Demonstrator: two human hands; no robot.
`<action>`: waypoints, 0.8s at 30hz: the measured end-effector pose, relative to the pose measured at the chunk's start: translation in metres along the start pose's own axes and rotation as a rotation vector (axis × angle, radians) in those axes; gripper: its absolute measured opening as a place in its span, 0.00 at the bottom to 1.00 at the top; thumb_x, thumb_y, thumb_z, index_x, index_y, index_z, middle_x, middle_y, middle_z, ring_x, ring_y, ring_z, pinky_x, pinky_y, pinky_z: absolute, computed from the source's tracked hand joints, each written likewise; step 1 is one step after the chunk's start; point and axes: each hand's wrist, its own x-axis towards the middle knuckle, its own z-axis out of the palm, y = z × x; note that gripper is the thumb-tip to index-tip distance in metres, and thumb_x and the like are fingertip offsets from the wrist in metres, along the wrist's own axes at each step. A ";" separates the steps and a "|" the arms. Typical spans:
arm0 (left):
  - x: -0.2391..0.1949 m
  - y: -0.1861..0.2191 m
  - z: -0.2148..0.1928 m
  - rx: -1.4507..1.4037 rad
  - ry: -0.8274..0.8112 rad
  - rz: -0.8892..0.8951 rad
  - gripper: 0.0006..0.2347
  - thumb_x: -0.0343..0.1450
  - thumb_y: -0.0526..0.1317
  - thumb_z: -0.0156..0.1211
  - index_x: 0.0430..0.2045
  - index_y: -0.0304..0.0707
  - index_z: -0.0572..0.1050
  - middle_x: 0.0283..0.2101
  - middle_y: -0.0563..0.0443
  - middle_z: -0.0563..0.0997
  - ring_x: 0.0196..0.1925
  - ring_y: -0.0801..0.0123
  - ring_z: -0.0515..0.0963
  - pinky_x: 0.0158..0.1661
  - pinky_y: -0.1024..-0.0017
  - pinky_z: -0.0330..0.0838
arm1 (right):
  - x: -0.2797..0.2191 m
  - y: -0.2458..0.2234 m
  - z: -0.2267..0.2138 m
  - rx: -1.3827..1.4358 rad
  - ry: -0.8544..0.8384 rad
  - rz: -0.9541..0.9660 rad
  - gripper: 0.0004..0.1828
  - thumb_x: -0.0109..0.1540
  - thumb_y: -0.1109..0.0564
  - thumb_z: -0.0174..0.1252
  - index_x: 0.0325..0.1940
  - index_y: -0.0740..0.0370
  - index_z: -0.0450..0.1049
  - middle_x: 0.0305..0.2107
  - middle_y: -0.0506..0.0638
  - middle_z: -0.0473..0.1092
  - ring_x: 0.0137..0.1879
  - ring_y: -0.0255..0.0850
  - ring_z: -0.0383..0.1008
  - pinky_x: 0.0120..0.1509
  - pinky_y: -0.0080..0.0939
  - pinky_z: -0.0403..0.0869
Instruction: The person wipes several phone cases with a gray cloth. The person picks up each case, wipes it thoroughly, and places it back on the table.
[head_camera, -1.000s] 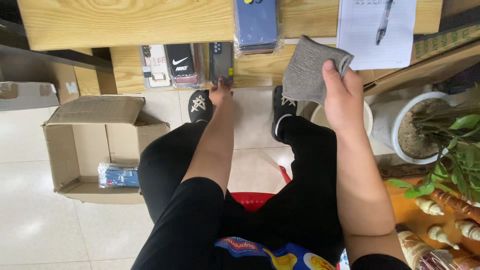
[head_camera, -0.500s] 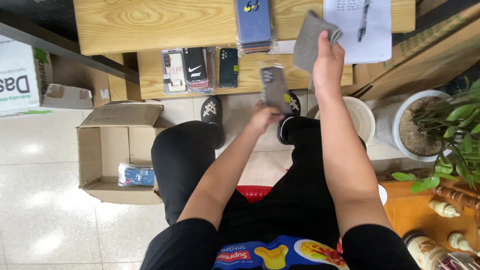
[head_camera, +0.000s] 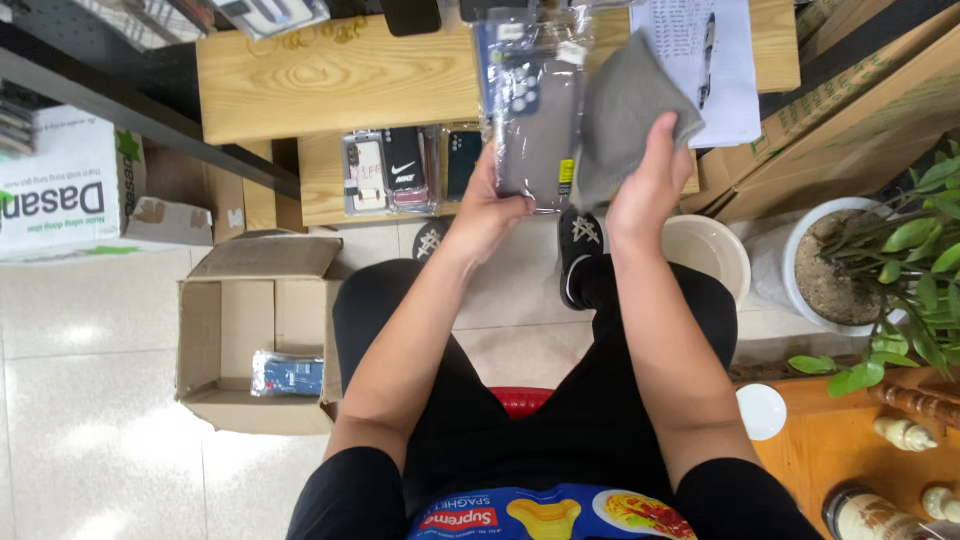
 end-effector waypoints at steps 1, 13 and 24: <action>0.004 0.010 -0.004 0.000 -0.005 -0.002 0.36 0.61 0.13 0.58 0.66 0.37 0.65 0.48 0.48 0.75 0.45 0.68 0.80 0.38 0.75 0.82 | -0.001 -0.015 0.014 0.000 0.005 -0.002 0.23 0.78 0.45 0.51 0.66 0.67 0.72 0.58 0.63 0.74 0.65 0.47 0.73 0.74 0.56 0.71; 0.005 0.020 -0.039 -0.228 -0.083 0.040 0.43 0.62 0.13 0.55 0.75 0.47 0.58 0.62 0.40 0.75 0.63 0.51 0.80 0.59 0.52 0.82 | -0.003 -0.045 0.043 0.447 0.007 0.676 0.25 0.69 0.41 0.59 0.62 0.58 0.71 0.54 0.55 0.77 0.61 0.48 0.77 0.69 0.48 0.77; -0.026 0.019 0.026 0.077 -0.236 -0.100 0.46 0.65 0.17 0.57 0.81 0.40 0.46 0.81 0.36 0.52 0.83 0.48 0.50 0.78 0.50 0.51 | -0.002 -0.029 0.047 -0.563 -0.606 -0.722 0.36 0.75 0.51 0.62 0.84 0.64 0.57 0.82 0.61 0.44 0.88 0.57 0.36 0.88 0.67 0.33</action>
